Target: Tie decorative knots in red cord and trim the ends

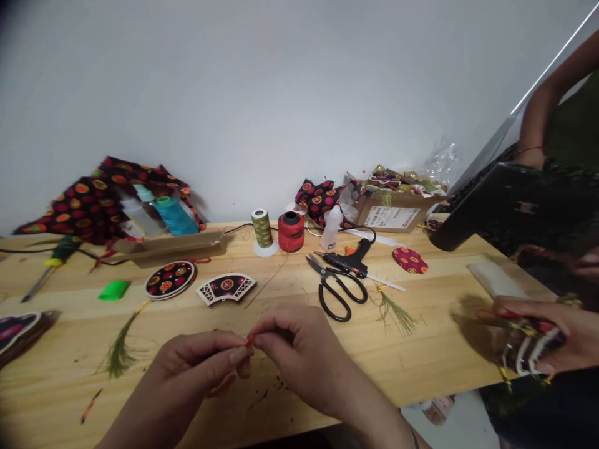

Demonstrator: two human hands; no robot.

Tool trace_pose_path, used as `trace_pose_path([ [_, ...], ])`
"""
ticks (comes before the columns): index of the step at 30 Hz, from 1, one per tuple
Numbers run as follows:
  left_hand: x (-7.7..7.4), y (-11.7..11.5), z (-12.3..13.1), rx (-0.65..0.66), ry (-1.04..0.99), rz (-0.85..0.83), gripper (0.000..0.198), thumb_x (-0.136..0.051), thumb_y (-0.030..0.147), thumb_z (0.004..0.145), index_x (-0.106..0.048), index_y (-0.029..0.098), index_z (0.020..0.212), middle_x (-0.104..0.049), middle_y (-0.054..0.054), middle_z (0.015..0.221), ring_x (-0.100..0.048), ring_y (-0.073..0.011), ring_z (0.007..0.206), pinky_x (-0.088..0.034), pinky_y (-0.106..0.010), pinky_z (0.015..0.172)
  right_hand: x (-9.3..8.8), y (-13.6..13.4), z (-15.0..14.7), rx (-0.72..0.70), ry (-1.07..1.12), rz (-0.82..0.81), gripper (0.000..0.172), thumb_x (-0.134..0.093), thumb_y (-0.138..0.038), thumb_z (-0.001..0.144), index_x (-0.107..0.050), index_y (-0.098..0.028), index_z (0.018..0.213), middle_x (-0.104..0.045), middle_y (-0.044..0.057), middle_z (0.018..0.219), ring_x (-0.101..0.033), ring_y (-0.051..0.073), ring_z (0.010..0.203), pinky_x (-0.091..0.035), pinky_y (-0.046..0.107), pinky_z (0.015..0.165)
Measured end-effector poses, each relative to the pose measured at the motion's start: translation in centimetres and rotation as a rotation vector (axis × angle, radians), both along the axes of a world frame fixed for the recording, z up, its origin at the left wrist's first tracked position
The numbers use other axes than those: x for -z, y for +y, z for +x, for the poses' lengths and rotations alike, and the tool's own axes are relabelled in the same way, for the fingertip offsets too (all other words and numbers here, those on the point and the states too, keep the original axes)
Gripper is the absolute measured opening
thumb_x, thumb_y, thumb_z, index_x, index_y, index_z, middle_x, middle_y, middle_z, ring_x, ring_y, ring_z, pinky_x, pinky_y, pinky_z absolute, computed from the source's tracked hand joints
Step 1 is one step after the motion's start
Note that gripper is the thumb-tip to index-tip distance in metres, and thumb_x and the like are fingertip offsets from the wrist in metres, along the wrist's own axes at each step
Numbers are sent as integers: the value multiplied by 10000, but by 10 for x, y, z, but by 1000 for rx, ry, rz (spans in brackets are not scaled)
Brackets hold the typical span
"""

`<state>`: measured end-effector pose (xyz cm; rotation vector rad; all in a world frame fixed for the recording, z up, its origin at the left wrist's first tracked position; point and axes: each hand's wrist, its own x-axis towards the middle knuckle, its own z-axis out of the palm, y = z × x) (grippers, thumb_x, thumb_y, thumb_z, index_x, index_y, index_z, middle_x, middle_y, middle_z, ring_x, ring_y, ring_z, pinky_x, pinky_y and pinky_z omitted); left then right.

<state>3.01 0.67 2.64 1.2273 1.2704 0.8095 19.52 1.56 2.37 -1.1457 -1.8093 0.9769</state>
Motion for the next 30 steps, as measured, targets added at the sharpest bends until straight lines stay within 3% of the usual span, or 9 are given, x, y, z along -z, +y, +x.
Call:
trace_pose_path([
  [7,5,1,-1,-118,76,53,178,-646,337,672,-728,208,581,-660,-22,564,-546,-169,565,-414,-226,491,7,-18,-10,177,-8,92,151,-545,-123,803,-672,-203,785,-676,-12,711,-614,114,653,-460,207,613],
  [15,8,-2,0,-169,44,146,91,-664,282,661,-750,254,647,-701,-11,619,-622,-201,620,-512,-276,609,17,-26,-15,184,-125,251,165,-488,-120,826,-639,-183,844,-651,21,710,-599,141,634,-445,241,586],
  [22,7,-7,8,-264,87,211,111,-655,255,645,-763,277,656,-724,-25,685,-630,-212,639,-509,-268,566,18,-25,-15,171,-202,285,162,-479,-119,827,-615,-168,754,-611,29,650,-571,144,584,-431,247,546],
  [27,6,-6,7,-289,95,170,109,-666,255,630,-763,288,667,-735,-10,708,-628,-211,656,-513,-274,595,17,-27,-16,175,-249,343,178,-468,-121,833,-643,-148,833,-621,53,663,-581,163,590,-444,262,534],
  [30,6,-3,4,-300,79,57,120,-691,290,614,-766,276,706,-747,-16,761,-630,-231,724,-503,-260,559,17,-27,-17,204,-198,331,189,-472,-116,825,-652,-149,874,-653,60,701,-607,171,618,-470,272,569],
])
